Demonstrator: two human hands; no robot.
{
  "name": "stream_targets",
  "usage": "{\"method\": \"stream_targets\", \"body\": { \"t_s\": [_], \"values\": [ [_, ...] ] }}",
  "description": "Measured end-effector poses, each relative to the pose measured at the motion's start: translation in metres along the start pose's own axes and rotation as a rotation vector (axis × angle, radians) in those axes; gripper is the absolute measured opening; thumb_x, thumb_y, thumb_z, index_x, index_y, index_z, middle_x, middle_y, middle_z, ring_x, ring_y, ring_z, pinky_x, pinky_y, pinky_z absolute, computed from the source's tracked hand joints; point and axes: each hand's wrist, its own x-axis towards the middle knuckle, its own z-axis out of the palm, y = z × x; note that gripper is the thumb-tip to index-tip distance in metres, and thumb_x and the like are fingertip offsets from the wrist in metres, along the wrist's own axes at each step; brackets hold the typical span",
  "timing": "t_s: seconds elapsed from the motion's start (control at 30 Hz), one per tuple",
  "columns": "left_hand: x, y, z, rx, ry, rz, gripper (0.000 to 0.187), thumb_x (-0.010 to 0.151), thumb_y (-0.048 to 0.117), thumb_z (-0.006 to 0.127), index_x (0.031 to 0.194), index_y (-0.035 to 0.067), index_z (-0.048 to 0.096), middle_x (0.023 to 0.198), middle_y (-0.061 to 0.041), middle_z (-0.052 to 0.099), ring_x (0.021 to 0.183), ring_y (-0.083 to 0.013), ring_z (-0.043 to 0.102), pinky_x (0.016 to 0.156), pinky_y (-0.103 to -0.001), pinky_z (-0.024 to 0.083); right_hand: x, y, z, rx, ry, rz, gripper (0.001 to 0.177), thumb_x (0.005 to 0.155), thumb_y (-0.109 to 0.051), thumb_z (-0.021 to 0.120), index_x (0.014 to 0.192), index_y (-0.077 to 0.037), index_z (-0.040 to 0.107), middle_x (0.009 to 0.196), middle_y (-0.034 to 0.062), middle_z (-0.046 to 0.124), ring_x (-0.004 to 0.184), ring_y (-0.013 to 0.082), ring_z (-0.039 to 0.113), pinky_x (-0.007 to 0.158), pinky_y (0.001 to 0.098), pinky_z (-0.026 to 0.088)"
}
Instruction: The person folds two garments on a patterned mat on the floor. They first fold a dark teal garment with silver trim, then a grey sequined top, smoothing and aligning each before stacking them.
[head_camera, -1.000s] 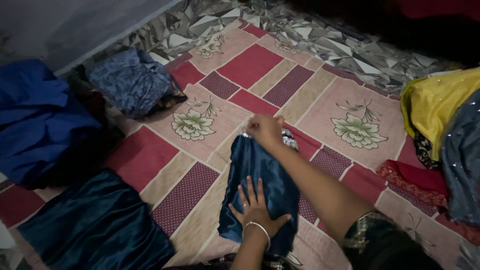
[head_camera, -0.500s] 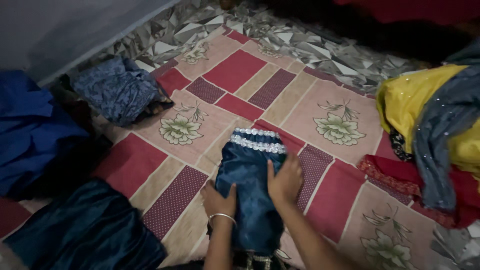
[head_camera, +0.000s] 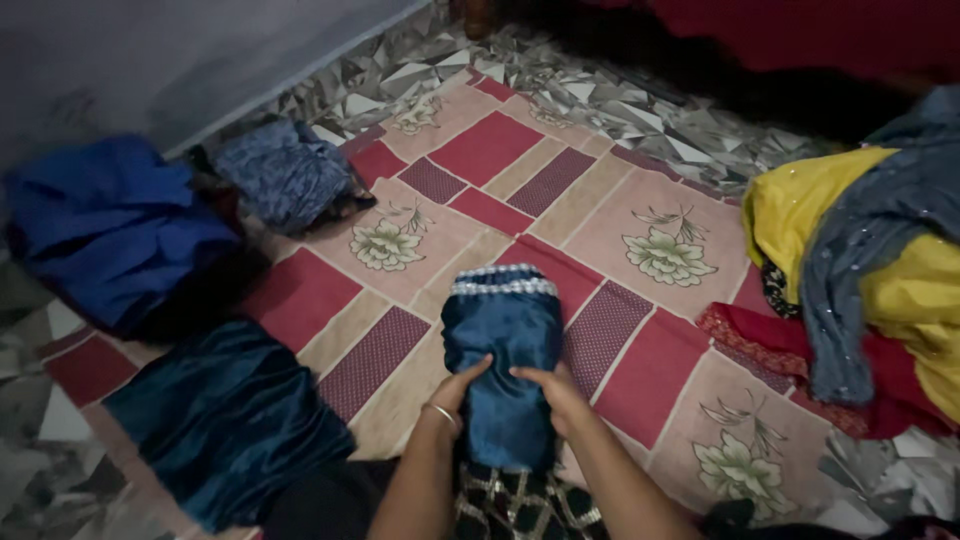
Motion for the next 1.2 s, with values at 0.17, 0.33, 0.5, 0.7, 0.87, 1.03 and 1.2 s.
{"method": "stream_targets", "body": {
  "t_s": [0.17,0.33,0.5,0.7,0.87,1.03,1.2],
  "values": [
    [-0.057,0.029,0.003,-0.158,-0.066,0.056,0.074,0.07,0.035,0.084,0.136,0.008,0.063,0.124,-0.013,0.074,0.11,-0.0309,0.071,0.099,-0.049,0.055,-0.015,-0.037,0.034,-0.059,-0.111,-0.069,0.065,0.069,-0.013,0.084,0.129,-0.003,0.062,0.116,0.0126,0.073,0.104,0.027,0.071,0.094,0.0421,0.056],
    [-0.148,0.081,-0.018,-0.199,0.001,0.566,0.081,0.072,0.027,0.086,0.142,0.004,0.053,0.13,-0.013,0.068,0.114,-0.0309,0.068,0.1,-0.045,0.054,-0.056,-0.087,0.117,-0.036,-0.392,-0.132,0.059,0.071,-0.013,0.082,0.126,0.001,0.064,0.112,0.0165,0.073,0.098,0.0296,0.073,0.087,0.0434,0.061],
    [-0.23,0.131,-0.093,-0.05,0.313,0.905,0.082,0.079,0.033,0.082,0.146,0.002,0.045,0.136,-0.014,0.064,0.123,-0.029,0.063,0.103,-0.04,0.051,-0.078,-0.093,0.229,0.038,-0.587,-0.241,0.062,0.07,-0.011,0.083,0.127,-0.004,0.06,0.111,0.0113,0.073,0.1,0.0252,0.073,0.088,0.0411,0.06],
    [-0.201,0.09,-0.255,0.078,0.725,1.079,0.084,0.084,0.035,0.079,0.15,0.0,0.04,0.145,-0.015,0.057,0.131,-0.0291,0.056,0.111,-0.038,0.042,-0.034,0.024,0.328,-0.123,-0.537,-0.214,0.069,0.068,-0.011,0.086,0.132,-0.002,0.061,0.116,0.0147,0.074,0.101,0.0268,0.073,0.089,0.0385,0.059],
    [-0.136,-0.018,-0.335,0.111,0.865,0.985,0.088,0.085,0.033,0.078,0.154,-0.002,0.035,0.154,-0.019,0.047,0.138,-0.0312,0.047,0.115,-0.039,0.033,0.0,0.096,0.332,-0.636,-0.462,-0.261,0.091,0.069,-0.012,0.09,0.146,-0.005,0.043,0.141,0.015,0.058,0.13,0.0289,0.056,0.11,0.0401,0.045],
    [-0.134,-0.022,-0.327,0.338,1.237,0.934,0.102,0.083,0.04,0.079,0.155,-0.007,0.023,0.151,-0.027,0.043,0.14,-0.0362,0.045,0.118,-0.04,0.034,-0.024,0.084,0.328,-1.227,-0.348,-0.959,0.081,0.079,-0.012,0.076,0.152,-0.008,0.042,0.156,0.0141,0.044,0.141,0.0322,0.047,0.114,0.0433,0.041],
    [-0.157,0.007,-0.292,1.239,1.488,0.636,0.074,0.092,0.049,0.056,0.157,0.017,0.037,0.166,-0.013,0.029,0.152,-0.035,0.027,0.115,-0.064,0.025,-0.046,0.084,0.341,-1.616,-0.507,-1.156,0.071,0.085,-0.014,0.057,0.155,-0.017,0.041,0.164,0.0087,0.031,0.147,0.0343,0.034,0.112,0.066,0.024]
  ]
}}
